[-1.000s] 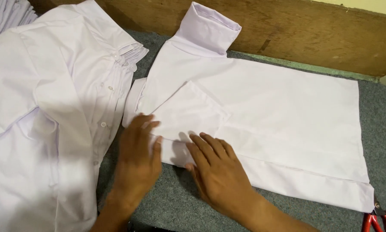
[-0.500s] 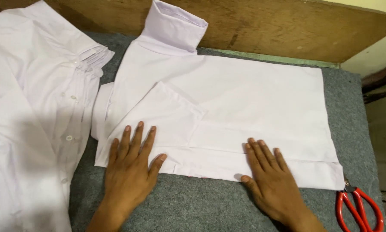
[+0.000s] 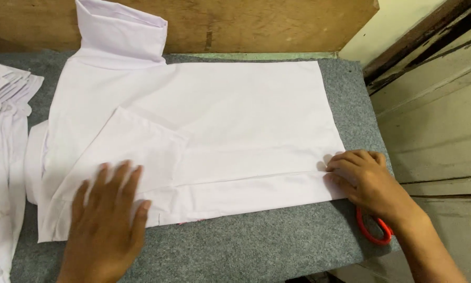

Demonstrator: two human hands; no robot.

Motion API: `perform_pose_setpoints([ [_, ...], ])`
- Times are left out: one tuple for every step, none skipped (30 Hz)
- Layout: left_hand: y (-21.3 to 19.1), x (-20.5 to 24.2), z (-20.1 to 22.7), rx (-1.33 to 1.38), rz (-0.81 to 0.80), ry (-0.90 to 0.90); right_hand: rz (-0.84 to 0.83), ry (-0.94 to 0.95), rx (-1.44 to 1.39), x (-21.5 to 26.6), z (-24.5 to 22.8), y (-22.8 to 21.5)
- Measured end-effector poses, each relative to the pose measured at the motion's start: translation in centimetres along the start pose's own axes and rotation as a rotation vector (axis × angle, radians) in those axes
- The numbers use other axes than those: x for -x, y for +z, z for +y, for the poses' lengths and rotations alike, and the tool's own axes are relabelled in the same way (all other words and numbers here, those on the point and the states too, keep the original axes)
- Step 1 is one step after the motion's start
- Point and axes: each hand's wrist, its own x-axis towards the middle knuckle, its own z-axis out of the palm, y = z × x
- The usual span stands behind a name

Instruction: A person is folding a white school uniform shirt on a workbench in a factory.

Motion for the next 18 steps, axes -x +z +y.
perform_pose_setpoints([
  [-0.8, -1.2, 1.1, 0.021, 0.103, 0.217, -0.076, 0.116, -0.041, 0.1, 1.1, 0.0],
  [-0.7, -2.3, 2.4, 0.018, 0.103, 0.218, -0.074, 0.115, -0.043, 0.2, 1.7, 0.3],
  [-0.7, -3.5, 3.7, 0.152, 0.057, 0.300, -0.063, 0.182, -0.093, 0.2, 2.3, 0.6],
  [-0.6, -4.6, 5.0, 0.289, 0.011, 0.380, -0.052, 0.249, -0.141, 0.2, 2.8, 0.9],
  [0.6, -4.7, 5.4, 0.287, 0.011, 0.380, -0.051, 0.248, -0.142, 0.0, 1.9, 0.7],
  [1.9, -5.1, 5.7, 0.203, -0.031, 0.414, -0.052, 0.330, -0.177, -0.2, 1.0, 0.4],
  [3.2, -5.5, 6.1, 0.118, -0.073, 0.447, -0.053, 0.412, -0.211, -0.4, 0.2, 0.0],
  [3.4, -5.7, 6.1, 0.115, -0.075, 0.454, -0.049, 0.417, -0.215, 0.2, 0.5, 0.5],
  [3.6, -5.9, 6.1, 0.074, -0.075, 0.456, 0.018, 0.367, -0.065, 0.9, 0.9, 0.9],
  [3.8, -6.1, 6.1, 0.035, -0.076, 0.459, 0.083, 0.315, 0.086, 1.6, 1.2, 1.4],
  [3.9, -6.2, 6.3, 0.033, -0.077, 0.466, 0.086, 0.321, 0.083, 2.3, 0.3, 0.6],
  [3.9, -6.4, 6.5, 0.021, -0.166, 0.440, 0.034, 0.444, -0.002, 3.1, -0.5, -0.2],
  [4.0, -6.7, 6.6, 0.008, -0.255, 0.414, -0.018, 0.565, -0.089, 3.8, -1.4, -1.0],
  [3.8, -7.4, 7.6, 0.010, -0.254, 0.421, -0.015, 0.571, -0.089, 5.1, -0.6, -0.1],
  [3.5, -8.0, 8.6, 0.024, -0.369, 0.419, -0.026, 0.591, -0.036, 6.4, 0.2, 0.9],
  [3.3, -8.6, 9.6, 0.039, -0.483, 0.412, -0.039, 0.608, 0.017, 7.7, 1.0, 1.8],
  [3.3, -9.3, 11.0, 0.041, -0.482, 0.415, -0.038, 0.611, 0.019, 8.1, 0.8, 1.7],
  [3.3, -10.0, 12.4, 0.095, -0.511, 0.468, -0.019, 0.655, -0.002, 8.5, 0.4, 1.7],
])
